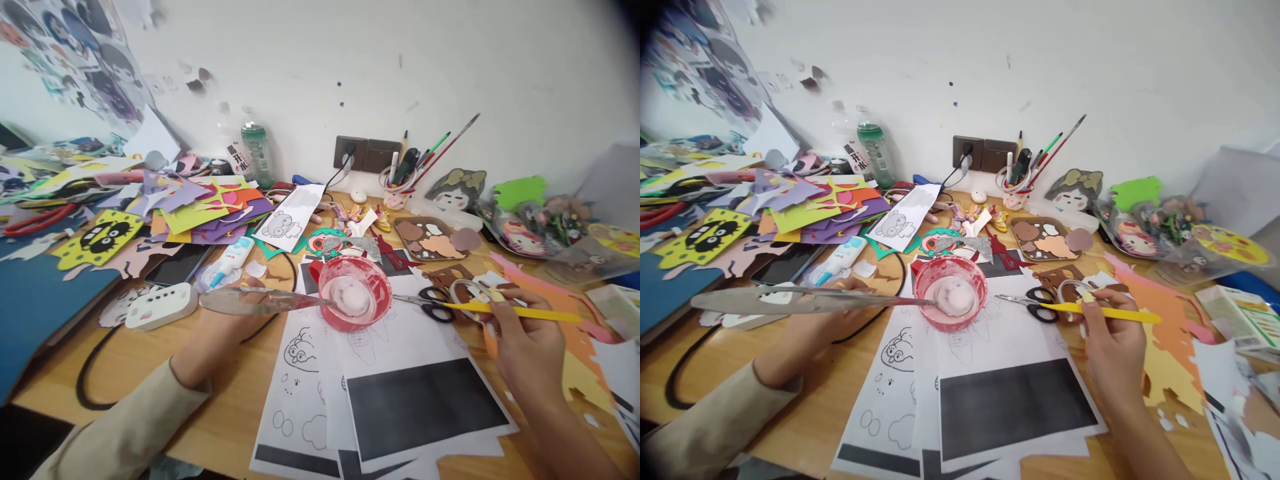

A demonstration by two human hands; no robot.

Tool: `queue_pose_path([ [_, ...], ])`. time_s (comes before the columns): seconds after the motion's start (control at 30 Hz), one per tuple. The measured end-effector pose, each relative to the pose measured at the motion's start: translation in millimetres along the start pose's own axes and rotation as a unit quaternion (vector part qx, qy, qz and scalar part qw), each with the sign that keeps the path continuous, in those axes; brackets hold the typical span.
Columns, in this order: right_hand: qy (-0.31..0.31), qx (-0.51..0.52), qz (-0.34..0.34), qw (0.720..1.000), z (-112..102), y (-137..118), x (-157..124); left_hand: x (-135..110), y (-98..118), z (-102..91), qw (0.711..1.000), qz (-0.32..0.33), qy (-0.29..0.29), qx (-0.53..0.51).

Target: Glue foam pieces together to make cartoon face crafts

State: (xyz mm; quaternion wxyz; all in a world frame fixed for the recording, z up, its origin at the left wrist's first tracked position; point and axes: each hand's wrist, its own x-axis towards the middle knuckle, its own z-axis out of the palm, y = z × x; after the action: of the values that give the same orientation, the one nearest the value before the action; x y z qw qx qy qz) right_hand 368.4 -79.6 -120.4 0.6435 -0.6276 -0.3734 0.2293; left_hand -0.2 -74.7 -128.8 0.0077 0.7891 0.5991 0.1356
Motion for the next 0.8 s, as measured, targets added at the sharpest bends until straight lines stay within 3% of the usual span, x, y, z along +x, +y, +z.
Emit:
queue_pose_path([
  [0.1,-0.003,-0.009,0.003,1.0,-1.1,-9.6,-11.5,-14.4,4.6,-9.9,0.996,-0.034,0.001,-0.086],
  [0.2,-0.043,0.006,0.009,0.999,-0.8,-23.6,-33.7,-24.5,21.8,-18.6,0.963,-0.047,-0.091,-0.249],
  [0.23,-0.068,0.004,0.005,0.998,-0.2,-28.6,-42.9,-25.5,30.2,-20.4,0.895,-0.084,-0.188,-0.395],
  [0.3,-0.131,-0.004,-0.028,0.991,2.4,-37.8,-61.6,-24.0,48.5,-21.4,0.825,-0.102,-0.267,-0.488],
  [0.33,-0.172,-0.004,-0.059,0.983,4.3,-41.7,-70.3,-22.0,57.3,-20.5,0.773,-0.124,-0.304,-0.543],
  [0.43,-0.27,-0.004,-0.141,0.953,11.2,-48.1,-89.1,-14.9,77.8,-13.7,0.676,-0.149,-0.356,-0.628],
  [0.5,-0.291,-0.012,-0.166,0.942,15.0,-48.1,-94.9,-12.1,85.2,-8.7,0.659,-0.142,-0.364,-0.643],
  [0.8,-0.325,-0.026,-0.154,0.933,17.0,-45.7,-97.2,-12.8,88.7,-7.4,0.65,-0.129,-0.366,-0.653],
])
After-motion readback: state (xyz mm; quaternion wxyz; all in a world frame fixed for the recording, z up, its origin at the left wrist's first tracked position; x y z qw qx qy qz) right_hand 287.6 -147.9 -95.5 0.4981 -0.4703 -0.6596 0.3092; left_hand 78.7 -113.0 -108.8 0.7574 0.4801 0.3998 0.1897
